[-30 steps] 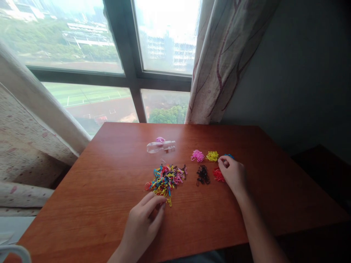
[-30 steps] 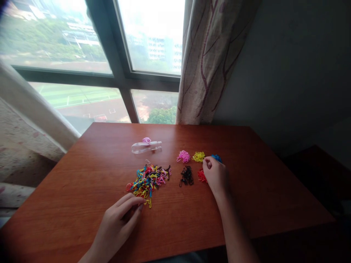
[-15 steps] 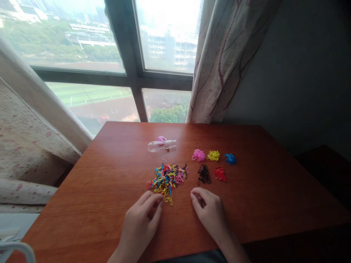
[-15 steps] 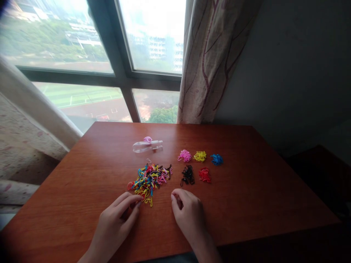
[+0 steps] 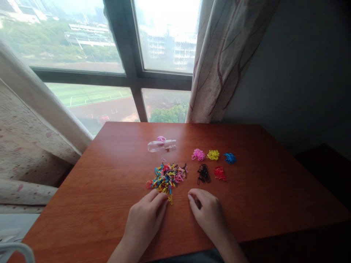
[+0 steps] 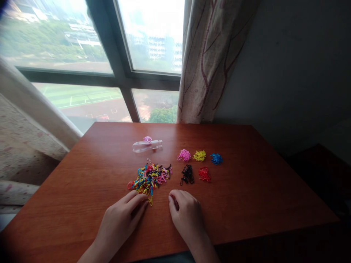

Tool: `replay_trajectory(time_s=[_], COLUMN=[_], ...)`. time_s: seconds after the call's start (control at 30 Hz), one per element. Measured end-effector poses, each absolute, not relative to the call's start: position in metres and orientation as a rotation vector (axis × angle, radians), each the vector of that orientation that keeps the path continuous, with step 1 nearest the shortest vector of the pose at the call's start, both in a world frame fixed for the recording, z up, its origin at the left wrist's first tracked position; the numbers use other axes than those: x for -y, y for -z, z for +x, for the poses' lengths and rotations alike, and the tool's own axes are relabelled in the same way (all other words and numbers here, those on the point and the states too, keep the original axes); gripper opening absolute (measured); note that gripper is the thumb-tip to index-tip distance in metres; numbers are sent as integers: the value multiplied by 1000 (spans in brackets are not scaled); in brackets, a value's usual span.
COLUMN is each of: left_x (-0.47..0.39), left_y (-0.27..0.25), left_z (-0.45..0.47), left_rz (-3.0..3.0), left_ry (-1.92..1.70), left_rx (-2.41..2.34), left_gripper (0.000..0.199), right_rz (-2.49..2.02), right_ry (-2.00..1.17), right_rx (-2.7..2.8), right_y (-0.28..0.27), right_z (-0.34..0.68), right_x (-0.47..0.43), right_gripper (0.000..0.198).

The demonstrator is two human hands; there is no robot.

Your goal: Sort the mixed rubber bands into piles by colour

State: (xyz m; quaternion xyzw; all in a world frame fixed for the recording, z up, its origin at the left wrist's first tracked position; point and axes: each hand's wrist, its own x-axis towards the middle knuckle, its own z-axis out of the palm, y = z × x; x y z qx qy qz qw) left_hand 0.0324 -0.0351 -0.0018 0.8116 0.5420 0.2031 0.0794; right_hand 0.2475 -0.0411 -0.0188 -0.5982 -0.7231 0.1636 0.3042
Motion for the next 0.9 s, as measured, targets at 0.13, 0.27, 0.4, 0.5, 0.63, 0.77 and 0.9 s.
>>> replay_trajectory(time_s=[0.13,0.27,0.4,0.5,0.63,0.77,0.9], left_x=[35,35,33,33,34,30,24], left_y=[0,1,4,7,5,-4,-13], left_z=[30,23,15,14,22,39,54], left_rz=[2355,2268,2252,2268,2263,2287,2306], left_ry=[-674,-771,-791,-748,-701,-525,-276], left_rx=[-1580,-1515,-1605,-1604,-1581,-1709,-1856], left_gripper=[17,17,16,16,17,20,23], right_rz=[-1586,-1588,-1592,-1599,-1577,-1559,-1541], right_ry=[-425,-440,-460,-461,-475,-487,-509], right_rx=[1922,1925,1921,1920,1943,1934,1919], right_y=[16,15,16,15,15,15,16], right_z=[244,244,244,240,233,231,232], right_x=[40,40,40,39,35,34,37], right_gripper=[17,17,16,15,14,14,14])
